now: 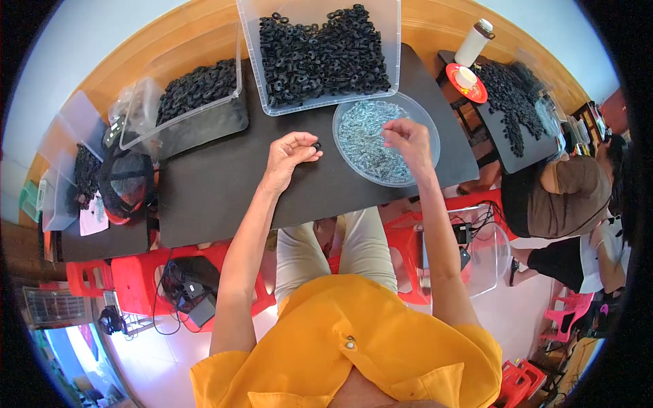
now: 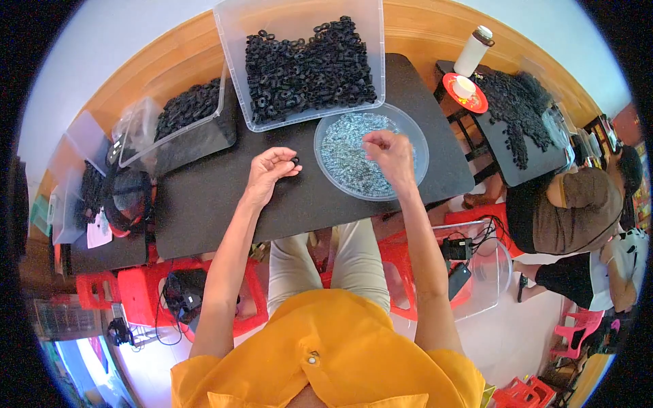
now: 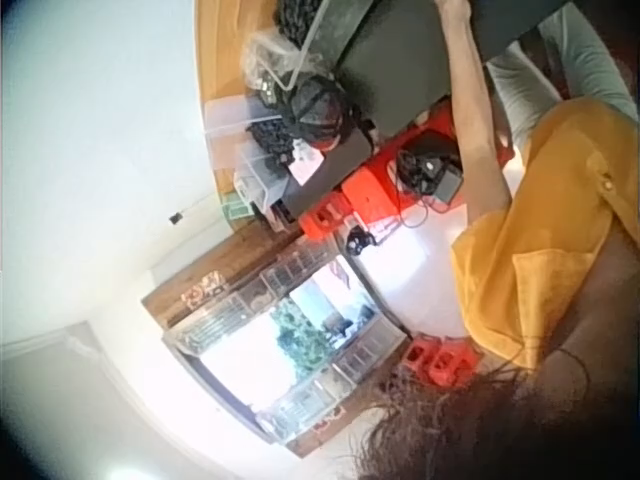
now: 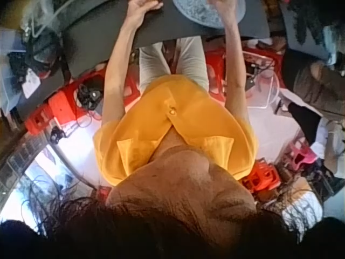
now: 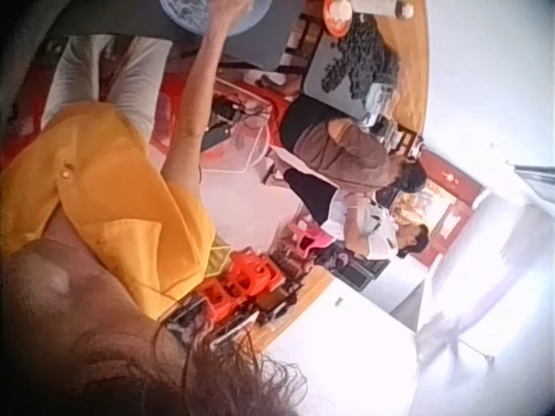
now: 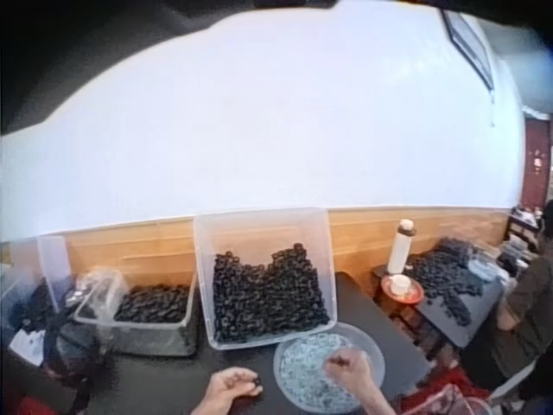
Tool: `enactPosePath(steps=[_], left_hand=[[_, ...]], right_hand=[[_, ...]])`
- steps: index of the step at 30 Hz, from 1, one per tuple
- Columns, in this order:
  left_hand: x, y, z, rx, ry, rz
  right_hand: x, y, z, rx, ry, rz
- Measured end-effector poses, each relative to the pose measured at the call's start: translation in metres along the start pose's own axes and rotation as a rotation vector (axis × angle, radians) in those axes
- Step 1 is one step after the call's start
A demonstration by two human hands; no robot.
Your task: The recorder is assembling small black plastic components by inserting clear plastic pieces into them.
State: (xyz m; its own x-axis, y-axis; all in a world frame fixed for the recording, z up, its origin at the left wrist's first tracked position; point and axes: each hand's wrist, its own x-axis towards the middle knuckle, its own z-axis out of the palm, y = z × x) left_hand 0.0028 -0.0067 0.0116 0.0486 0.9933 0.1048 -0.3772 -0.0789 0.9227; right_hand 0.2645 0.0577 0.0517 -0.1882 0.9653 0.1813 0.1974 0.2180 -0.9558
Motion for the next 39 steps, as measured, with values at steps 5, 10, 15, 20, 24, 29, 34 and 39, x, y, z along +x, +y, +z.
enactPosePath(steps=[5,10,15,20,24,29,34,39], left_hand=[[0.001,-0.004,-0.002,-0.015,-0.018,-0.004],[0.0,-0.006,0.0,-0.016,-0.026,0.004],[0.001,-0.008,0.0,0.082,-0.041,0.005],[0.0,-0.007,0.001,0.087,-0.034,-0.013],[0.001,-0.008,0.0,0.07,-0.05,-0.008],[0.002,-0.006,0.001,0.047,-0.047,-0.003],[0.006,-0.007,0.006,0.16,-0.044,-0.008],[-0.005,-0.003,0.0,0.183,0.063,-0.016]], right_hand=[[-0.01,-0.014,0.04,0.069,-0.096,-0.084],[0.0,-0.007,0.051,-0.086,-0.071,-0.073],[0.002,-0.008,0.031,-0.223,0.076,-0.089],[0.002,-0.007,0.027,-0.144,0.035,-0.114],[-0.005,-0.015,0.048,-0.017,-0.101,-0.093],[-0.009,-0.016,0.078,-0.024,-0.178,-0.154],[-0.013,-0.027,0.082,-0.282,-0.137,-0.317],[-0.017,-0.028,0.098,-0.319,-0.105,-0.467]])
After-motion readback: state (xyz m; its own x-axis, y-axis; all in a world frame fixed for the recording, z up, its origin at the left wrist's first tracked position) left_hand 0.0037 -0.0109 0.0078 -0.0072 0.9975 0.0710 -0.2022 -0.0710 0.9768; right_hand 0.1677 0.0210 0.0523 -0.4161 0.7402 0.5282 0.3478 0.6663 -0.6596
